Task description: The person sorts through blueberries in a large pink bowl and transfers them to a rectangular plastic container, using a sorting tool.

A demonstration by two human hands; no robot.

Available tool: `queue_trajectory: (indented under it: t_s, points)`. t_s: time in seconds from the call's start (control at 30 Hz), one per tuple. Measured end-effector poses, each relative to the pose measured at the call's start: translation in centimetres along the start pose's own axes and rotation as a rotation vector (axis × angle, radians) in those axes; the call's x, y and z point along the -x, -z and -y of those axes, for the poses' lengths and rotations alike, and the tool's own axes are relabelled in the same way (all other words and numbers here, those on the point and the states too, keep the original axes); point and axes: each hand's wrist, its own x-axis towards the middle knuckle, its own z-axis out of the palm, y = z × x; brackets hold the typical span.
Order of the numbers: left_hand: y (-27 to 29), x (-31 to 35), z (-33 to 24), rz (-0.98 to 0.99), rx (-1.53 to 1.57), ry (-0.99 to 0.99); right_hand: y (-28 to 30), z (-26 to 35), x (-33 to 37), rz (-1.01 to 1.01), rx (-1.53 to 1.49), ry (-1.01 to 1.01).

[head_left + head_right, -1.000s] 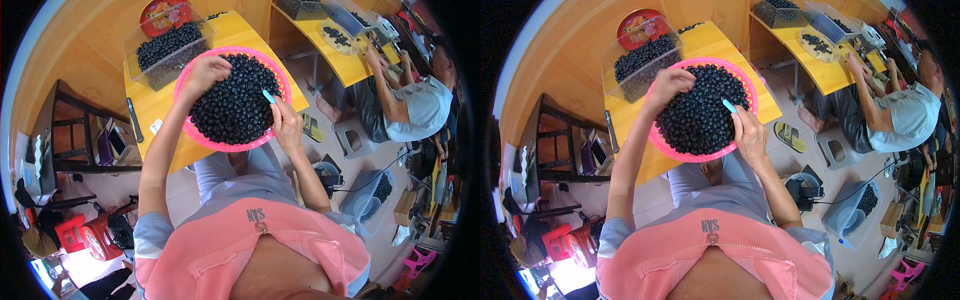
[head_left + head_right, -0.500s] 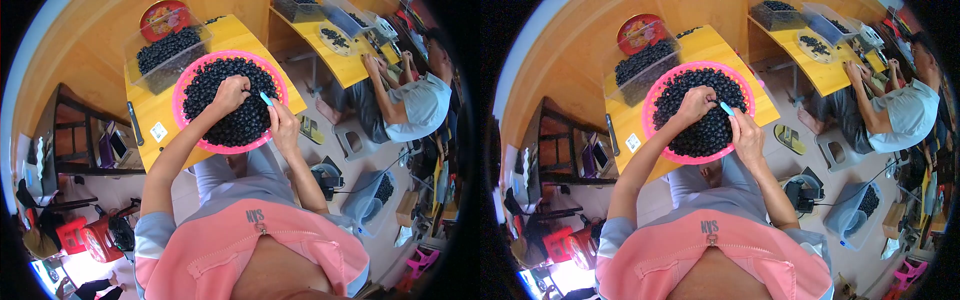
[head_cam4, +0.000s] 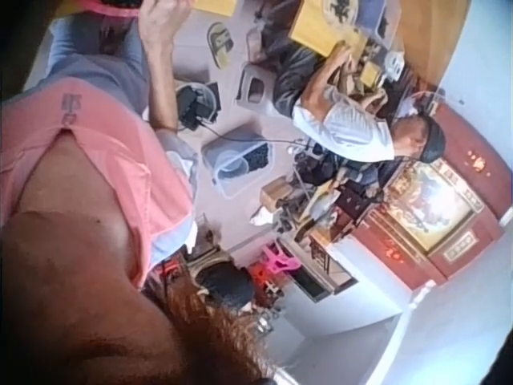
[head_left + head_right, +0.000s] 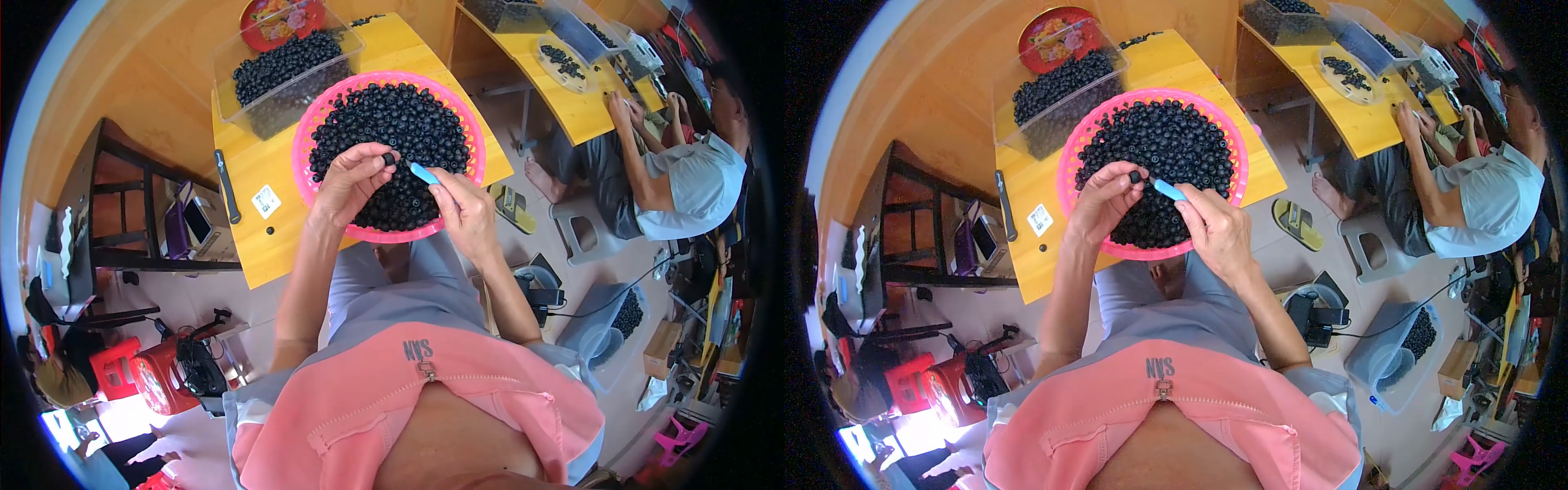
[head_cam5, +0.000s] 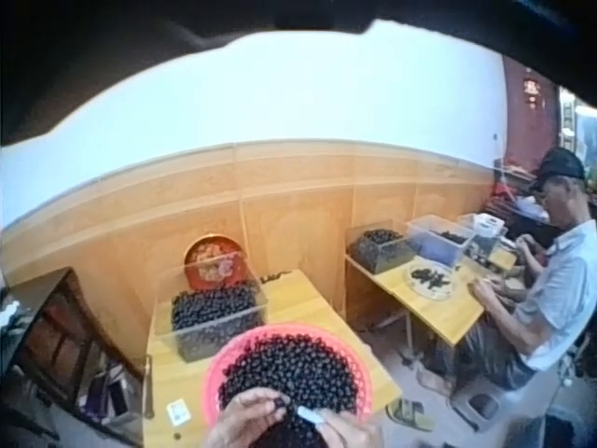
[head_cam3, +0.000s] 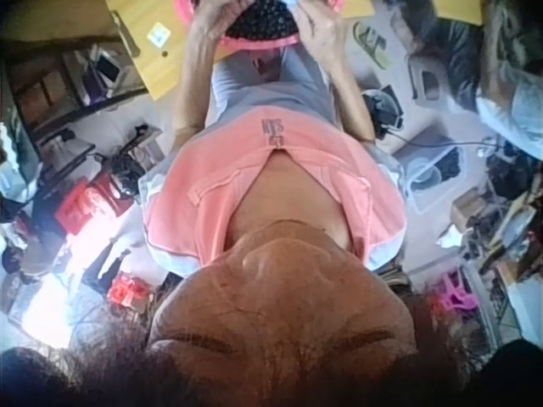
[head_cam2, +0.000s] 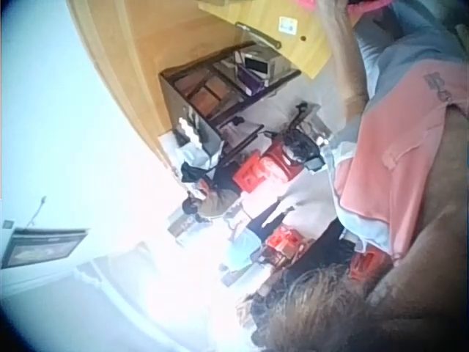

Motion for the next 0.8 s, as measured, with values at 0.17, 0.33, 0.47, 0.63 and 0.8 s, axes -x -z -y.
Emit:
queue_trajectory:
  t_s: [0.17, 0.33, 0.47, 0.63, 0.8]
  points:
    - [-0.6, 0.5, 0.4, 0.006, 0.069, -0.007, -0.1, 1.1, 0.0, 0.036, 0.035, 0.037]
    - [-0.8, 0.7, 1.1, 0.012, 0.099, -0.015, -0.3, 0.9, 0.0, 0.041, 0.049, 0.043]
    - [-0.7, 0.8, 1.1, -0.008, 0.086, -0.011, -0.2, 0.9, 0.0, 0.047, 0.041, 0.039]
    - [-0.9, 0.9, 0.9, -0.004, 0.071, -0.028, -0.2, 0.8, -0.1, 0.052, 0.036, 0.072]
    - [-1.1, 1.1, 0.5, 0.032, 0.087, 0.008, 0.1, 0.1, -0.2, 0.081, 0.038, 0.137]
